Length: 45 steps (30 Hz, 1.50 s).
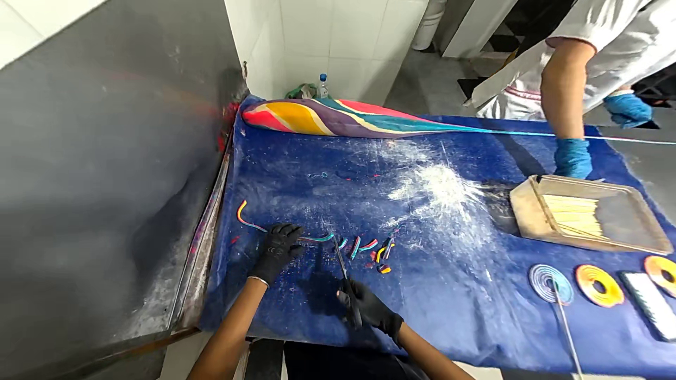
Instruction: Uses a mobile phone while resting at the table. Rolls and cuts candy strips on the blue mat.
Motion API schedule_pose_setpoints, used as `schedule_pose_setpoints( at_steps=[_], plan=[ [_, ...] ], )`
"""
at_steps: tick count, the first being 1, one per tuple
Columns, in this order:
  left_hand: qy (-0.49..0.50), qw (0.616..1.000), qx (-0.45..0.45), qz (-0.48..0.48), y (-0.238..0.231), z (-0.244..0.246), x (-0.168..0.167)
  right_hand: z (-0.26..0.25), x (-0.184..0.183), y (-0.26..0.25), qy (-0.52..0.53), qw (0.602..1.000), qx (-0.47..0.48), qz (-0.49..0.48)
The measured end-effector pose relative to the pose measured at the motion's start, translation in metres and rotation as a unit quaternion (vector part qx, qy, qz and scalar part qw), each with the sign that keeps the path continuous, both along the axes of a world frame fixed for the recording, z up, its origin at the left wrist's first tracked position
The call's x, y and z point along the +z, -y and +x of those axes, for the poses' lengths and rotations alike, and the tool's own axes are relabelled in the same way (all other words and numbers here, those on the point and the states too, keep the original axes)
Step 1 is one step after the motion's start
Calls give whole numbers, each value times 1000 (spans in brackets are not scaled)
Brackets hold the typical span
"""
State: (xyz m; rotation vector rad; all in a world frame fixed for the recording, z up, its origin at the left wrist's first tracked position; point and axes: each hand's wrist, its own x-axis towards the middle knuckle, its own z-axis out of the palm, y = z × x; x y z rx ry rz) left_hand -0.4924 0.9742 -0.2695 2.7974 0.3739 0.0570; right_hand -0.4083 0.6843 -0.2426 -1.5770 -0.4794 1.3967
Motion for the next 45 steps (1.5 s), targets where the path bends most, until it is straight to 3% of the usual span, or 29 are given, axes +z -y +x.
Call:
schedule_pose_setpoints(
  at_steps=[5, 7, 11, 17, 20, 24, 26, 28, 30, 32, 36, 40, 45],
  plan=[
    [-32, 999, -15, 9, 10, 16, -7, -15, 16, 5, -128, 986, 109, 15],
    [-32, 998, -47, 13, 18, 19, -2, -14, 16, -7, -131, 984, 121, 16],
    [-14, 996, -82, 16, 29, 15, 13, -9, 8, -38, -90, 994, 57, 18],
    [30, 998, -53, 23, 24, 8, -1, -11, 1, -49, -84, 996, -43, 2],
    [13, 1000, 20, 17, 17, 3, 2, -17, 9, -38, -22, 1000, -2, 13],
    [95, 990, 102, 11, 34, 2, 0, 7, 46, 15, 112, 992, 59, -11],
    [93, 992, 84, -12, 65, 9, 4, 43, 64, 46, 237, 964, 25, -114],
    [43, 996, 69, -34, 89, 23, 5, 83, 70, 66, 376, 883, -8, -281],
    [9, 997, 72, -36, 98, 34, -5, 121, 47, 85, 428, 808, -19, -404],
    [14, 996, 82, -35, 95, 42, -12, 148, 28, 99, 422, 785, -10, -454],
    [-71, 987, 141, 30, 88, 45, 21, 169, 35, 89, 386, 791, 135, -456],
    [0, 999, 11, 42, 98, 43, 6, 170, 26, 88, 478, 748, 160, -431],
    [45, 987, 144, 45, 140, 34, 18, 175, 29, 117, 593, 737, 164, -280]
  ],
)
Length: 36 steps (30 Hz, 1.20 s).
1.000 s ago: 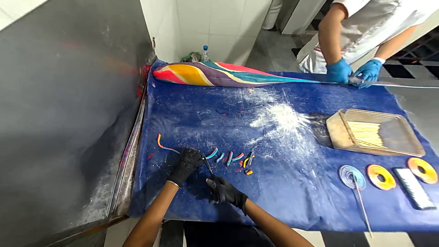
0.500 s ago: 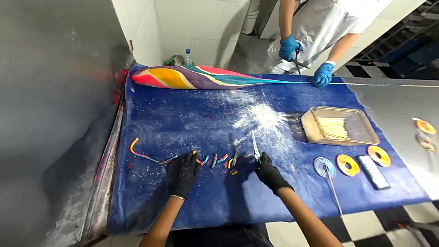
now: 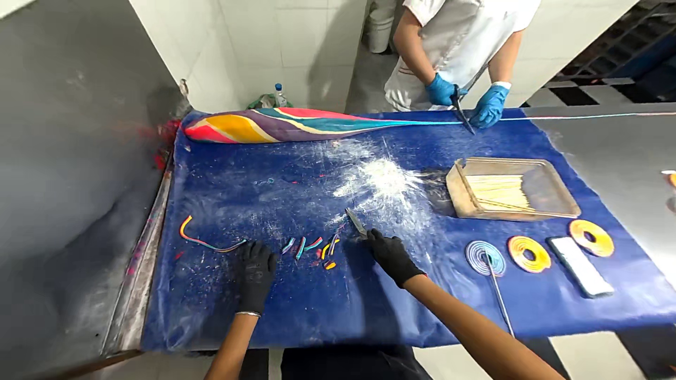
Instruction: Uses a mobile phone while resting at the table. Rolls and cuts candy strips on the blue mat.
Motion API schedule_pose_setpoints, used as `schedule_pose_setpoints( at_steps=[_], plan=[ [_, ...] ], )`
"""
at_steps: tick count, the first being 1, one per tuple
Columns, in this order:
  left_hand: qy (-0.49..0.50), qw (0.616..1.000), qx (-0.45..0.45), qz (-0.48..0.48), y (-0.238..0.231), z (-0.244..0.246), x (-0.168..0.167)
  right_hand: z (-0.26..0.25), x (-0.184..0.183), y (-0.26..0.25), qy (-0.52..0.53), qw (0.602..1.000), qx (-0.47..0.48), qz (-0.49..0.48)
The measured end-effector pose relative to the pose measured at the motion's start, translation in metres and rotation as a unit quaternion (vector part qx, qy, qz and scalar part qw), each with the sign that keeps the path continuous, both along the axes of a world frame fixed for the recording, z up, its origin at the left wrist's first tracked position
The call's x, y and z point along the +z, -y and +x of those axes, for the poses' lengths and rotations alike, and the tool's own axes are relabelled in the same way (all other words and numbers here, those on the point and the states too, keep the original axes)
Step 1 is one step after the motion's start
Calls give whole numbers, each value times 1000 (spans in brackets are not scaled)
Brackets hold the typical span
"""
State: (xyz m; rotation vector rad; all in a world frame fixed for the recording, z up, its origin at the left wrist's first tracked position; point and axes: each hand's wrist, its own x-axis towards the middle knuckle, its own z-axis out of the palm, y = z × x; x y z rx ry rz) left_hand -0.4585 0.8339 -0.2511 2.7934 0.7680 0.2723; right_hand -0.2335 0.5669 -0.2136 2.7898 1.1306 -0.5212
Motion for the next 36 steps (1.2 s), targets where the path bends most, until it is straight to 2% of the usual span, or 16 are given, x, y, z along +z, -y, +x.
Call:
schedule_pose_setpoints(
  at_steps=[3, 5, 7, 10, 12, 15, 17, 19, 21, 23, 24, 26, 28, 29, 32, 36],
  plan=[
    [2, 998, -49, 28, 50, 34, -10, 4, 3, 5, -71, 997, 16, -18],
    [-55, 996, -44, 58, 63, 52, -27, 7, 17, -2, -111, 991, 10, -67],
    [-32, 996, -43, 68, 67, 51, -36, 12, 23, -1, -143, 984, -8, -109],
    [-1, 998, -38, 48, 81, 25, -38, 24, 11, 5, -121, 989, -43, -79],
    [-30, 999, 7, 16, 92, 9, -29, 33, 8, 18, -149, 988, -5, -39],
    [-25, 994, 102, -7, 91, 27, -16, 42, -12, 34, -172, 983, 69, 17],
    [-33, 992, 124, -5, 85, 45, -18, 40, -14, 38, -181, 979, 91, 20],
    [-26, 995, 101, -9, 88, 36, -26, 32, -2, 41, -190, 977, 102, 3],
    [-9, 999, 41, -13, 98, 6, -36, 25, 10, 40, -155, 983, 103, -12],
    [-7, 999, 15, -32, 91, -20, -37, 17, 9, 29, -105, 989, 106, 24],
    [5, 999, 37, -39, 81, -28, -31, 10, 4, 23, -99, 987, 113, 49],
    [55, 986, 156, -31, 51, -26, -20, -11, -13, 10, -103, 977, 156, 101],
    [30, 962, 263, -62, 15, -7, -16, -36, -32, -12, -104, 958, 217, 155],
    [9, 958, 276, -78, 1, 0, -17, -50, -44, -26, -101, 947, 248, 177],
    [-9, 973, 226, -45, -10, -2, -21, -80, -70, -67, -62, 930, 309, 187],
    [21, 983, 178, 43, 9, -12, -27, -75, -86, -96, -31, 949, 264, 172]
  ],
)
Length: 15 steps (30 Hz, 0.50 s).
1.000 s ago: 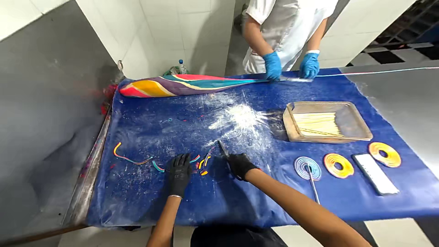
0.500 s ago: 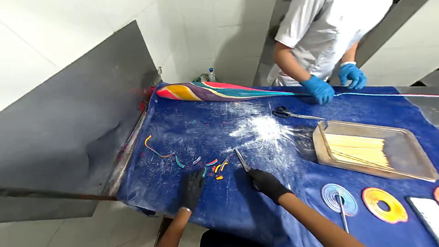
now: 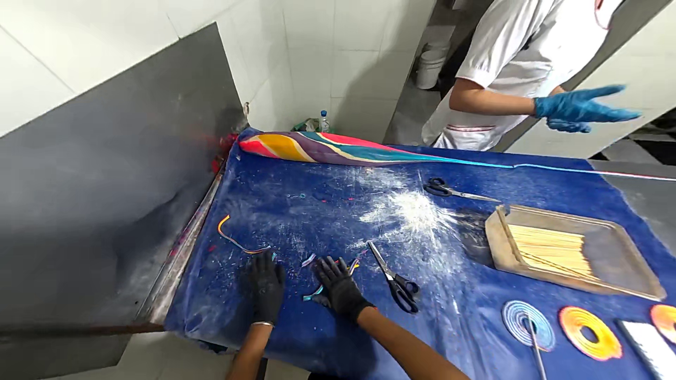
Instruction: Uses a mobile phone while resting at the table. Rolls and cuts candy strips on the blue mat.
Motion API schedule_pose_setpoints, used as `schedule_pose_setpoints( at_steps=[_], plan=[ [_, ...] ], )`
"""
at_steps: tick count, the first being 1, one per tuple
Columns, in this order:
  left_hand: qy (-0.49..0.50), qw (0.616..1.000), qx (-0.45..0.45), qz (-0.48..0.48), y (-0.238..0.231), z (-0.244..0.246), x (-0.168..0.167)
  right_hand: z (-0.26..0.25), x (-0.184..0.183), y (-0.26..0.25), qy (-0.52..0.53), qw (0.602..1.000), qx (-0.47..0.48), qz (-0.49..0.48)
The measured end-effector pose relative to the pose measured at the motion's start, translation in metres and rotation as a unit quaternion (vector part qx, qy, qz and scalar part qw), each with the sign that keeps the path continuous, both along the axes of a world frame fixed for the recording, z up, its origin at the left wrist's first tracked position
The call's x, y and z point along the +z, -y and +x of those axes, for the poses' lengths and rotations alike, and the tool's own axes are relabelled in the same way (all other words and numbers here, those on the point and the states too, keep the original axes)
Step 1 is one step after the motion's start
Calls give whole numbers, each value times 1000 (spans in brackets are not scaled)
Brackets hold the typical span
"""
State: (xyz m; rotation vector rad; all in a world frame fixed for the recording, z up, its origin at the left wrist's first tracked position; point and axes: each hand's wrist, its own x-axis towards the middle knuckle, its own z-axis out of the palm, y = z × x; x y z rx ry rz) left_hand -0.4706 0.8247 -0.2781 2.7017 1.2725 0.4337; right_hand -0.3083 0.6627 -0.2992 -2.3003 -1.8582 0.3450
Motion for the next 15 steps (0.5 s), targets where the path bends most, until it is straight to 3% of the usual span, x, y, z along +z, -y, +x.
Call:
schedule_pose_setpoints(
  at_steps=[4, 6, 8, 11, 13, 15],
  plan=[
    [7, 984, -166, -61, 22, 17, -5, 22, 7, -35, -31, 999, 12, -23],
    [58, 986, -151, -33, -8, 16, -10, 38, 21, -50, -32, 999, 17, -13],
    [53, 994, -99, 14, -58, 0, -13, 46, 29, -50, -10, 996, 6, 83],
    [-18, 989, -145, 5, -107, -21, -24, 56, 31, -11, 44, 986, -70, 147],
    [-23, 982, -190, 3, -110, -27, -19, 71, 32, 32, 71, 981, -130, 125],
    [12, 989, -147, -9, -95, -39, -4, 75, 29, 81, 67, 973, -194, 103]
  ],
)
